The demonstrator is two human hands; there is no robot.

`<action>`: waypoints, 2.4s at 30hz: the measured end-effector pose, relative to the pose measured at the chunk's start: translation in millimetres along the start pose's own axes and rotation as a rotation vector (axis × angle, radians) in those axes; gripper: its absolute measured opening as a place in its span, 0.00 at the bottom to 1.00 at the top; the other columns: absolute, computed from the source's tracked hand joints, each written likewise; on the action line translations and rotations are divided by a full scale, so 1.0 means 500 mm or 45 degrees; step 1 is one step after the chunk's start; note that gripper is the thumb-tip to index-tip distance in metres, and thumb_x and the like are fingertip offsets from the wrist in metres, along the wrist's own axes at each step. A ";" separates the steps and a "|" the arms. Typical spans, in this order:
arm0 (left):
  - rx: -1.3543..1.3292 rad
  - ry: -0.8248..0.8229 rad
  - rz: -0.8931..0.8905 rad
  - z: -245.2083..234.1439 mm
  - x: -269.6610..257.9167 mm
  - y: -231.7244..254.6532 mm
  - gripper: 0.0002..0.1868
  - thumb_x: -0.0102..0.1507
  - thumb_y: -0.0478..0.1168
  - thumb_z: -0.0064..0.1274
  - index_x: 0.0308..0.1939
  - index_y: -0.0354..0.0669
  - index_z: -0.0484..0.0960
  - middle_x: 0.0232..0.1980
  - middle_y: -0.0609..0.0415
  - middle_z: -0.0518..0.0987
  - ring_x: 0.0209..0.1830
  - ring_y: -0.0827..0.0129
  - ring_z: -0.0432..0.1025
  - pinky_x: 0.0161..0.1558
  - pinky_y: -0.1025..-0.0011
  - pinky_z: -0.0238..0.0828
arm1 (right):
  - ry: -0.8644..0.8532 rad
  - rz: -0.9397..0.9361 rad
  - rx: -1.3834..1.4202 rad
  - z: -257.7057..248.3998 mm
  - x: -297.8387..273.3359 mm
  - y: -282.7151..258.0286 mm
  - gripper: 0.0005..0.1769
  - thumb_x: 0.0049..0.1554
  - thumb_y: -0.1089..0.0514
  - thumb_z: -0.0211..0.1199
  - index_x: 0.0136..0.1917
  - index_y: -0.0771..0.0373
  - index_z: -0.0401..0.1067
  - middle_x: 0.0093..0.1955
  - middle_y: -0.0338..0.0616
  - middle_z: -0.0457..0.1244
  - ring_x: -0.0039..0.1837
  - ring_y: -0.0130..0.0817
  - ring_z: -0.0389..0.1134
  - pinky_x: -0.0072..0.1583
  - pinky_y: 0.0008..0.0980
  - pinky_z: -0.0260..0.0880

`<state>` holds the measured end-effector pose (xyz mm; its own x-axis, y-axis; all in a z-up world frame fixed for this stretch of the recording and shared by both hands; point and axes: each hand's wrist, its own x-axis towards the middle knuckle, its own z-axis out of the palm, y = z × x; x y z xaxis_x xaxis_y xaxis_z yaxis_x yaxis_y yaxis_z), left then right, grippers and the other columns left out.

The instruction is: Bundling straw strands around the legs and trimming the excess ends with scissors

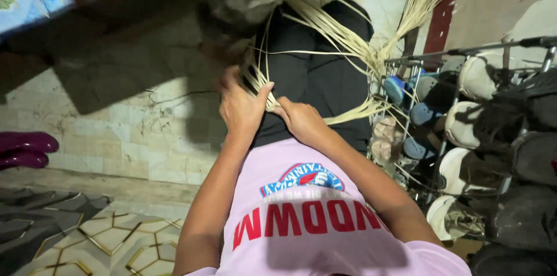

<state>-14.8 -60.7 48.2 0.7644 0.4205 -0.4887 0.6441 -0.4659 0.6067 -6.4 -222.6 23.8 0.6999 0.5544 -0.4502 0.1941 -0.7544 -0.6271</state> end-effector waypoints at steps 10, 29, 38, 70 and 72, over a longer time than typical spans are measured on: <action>0.300 0.315 0.986 0.049 0.041 0.019 0.15 0.59 0.46 0.49 0.49 0.53 0.77 0.56 0.50 0.70 0.53 0.57 0.65 0.59 0.57 0.52 | 1.045 0.177 -0.199 -0.226 0.259 0.286 0.48 0.53 0.31 0.66 0.70 0.63 0.49 0.65 0.61 0.50 0.63 0.60 0.53 0.61 0.54 0.54; 0.884 -0.105 -0.025 0.015 0.097 -0.011 0.40 0.63 0.73 0.20 0.68 0.54 0.61 0.42 0.32 0.78 0.55 0.35 0.66 0.60 0.34 0.18 | 0.622 0.044 0.090 -0.218 0.145 0.203 0.47 0.60 0.41 0.56 0.74 0.75 0.38 0.61 0.68 0.49 0.63 0.66 0.49 0.62 0.63 0.51; 0.344 0.016 0.749 0.033 0.156 -0.050 0.25 0.66 0.55 0.43 0.62 0.47 0.69 0.50 0.49 0.69 0.48 0.48 0.70 0.52 0.53 0.64 | 0.896 0.354 -0.093 -0.188 0.186 0.297 0.15 0.56 0.56 0.58 0.55 0.62 0.63 0.39 0.60 0.62 0.45 0.66 0.66 0.47 0.60 0.65; -1.683 -0.344 0.386 0.004 0.091 -0.086 0.07 0.62 0.31 0.50 0.43 0.41 0.71 0.44 0.44 0.81 0.44 0.63 0.77 0.49 0.63 0.75 | 0.666 -0.784 -0.277 -0.183 0.171 -0.106 0.20 0.60 0.43 0.53 0.61 0.52 0.64 0.49 0.43 0.57 0.49 0.48 0.64 0.46 0.46 0.66; -1.660 -0.338 0.400 0.002 0.082 -0.088 0.07 0.62 0.30 0.51 0.42 0.40 0.72 0.42 0.43 0.81 0.43 0.64 0.77 0.48 0.65 0.76 | 0.711 -0.794 -0.108 -0.192 0.199 -0.138 0.15 0.64 0.52 0.54 0.63 0.54 0.62 0.56 0.45 0.56 0.50 0.53 0.65 0.45 0.49 0.68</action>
<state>-11.8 -23.6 0.7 0.9497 0.2045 -0.2370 0.0641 0.6140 0.7867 115.9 -149.2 83.2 0.6802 0.6400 0.3573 0.6934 -0.4040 -0.5966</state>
